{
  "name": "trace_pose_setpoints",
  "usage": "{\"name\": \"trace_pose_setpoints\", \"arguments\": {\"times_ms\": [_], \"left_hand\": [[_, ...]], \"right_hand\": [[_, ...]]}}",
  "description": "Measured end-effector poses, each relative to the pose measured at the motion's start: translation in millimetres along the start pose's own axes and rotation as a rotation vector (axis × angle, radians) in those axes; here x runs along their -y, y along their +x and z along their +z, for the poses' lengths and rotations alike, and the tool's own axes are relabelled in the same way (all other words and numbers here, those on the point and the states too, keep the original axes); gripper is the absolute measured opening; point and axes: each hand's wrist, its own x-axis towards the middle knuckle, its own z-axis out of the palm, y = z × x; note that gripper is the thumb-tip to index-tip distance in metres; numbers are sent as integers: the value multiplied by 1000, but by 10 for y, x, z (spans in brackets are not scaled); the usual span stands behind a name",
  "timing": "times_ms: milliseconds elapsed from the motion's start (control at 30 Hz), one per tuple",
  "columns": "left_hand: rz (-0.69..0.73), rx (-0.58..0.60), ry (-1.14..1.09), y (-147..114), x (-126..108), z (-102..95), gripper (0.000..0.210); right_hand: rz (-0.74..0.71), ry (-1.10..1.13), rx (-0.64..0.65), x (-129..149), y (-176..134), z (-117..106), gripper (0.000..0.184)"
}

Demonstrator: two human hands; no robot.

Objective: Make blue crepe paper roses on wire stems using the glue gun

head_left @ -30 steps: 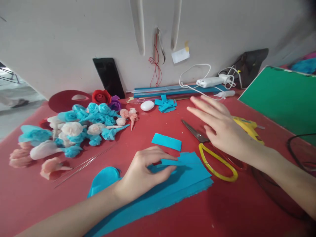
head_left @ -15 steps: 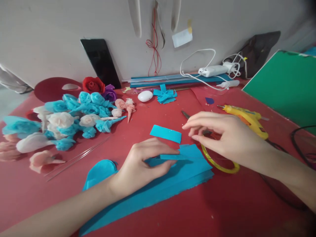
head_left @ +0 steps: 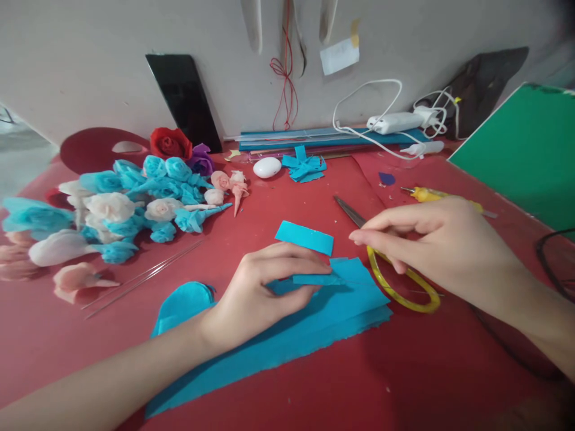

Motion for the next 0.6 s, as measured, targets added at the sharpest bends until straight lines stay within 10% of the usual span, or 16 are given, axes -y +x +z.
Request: {"name": "trace_pose_setpoints", "arguments": {"times_ms": [600], "left_hand": [[-21,-9,35,12,-27,4,21]], "right_hand": [[361,1117,354,-33,87,-43,11]]}}
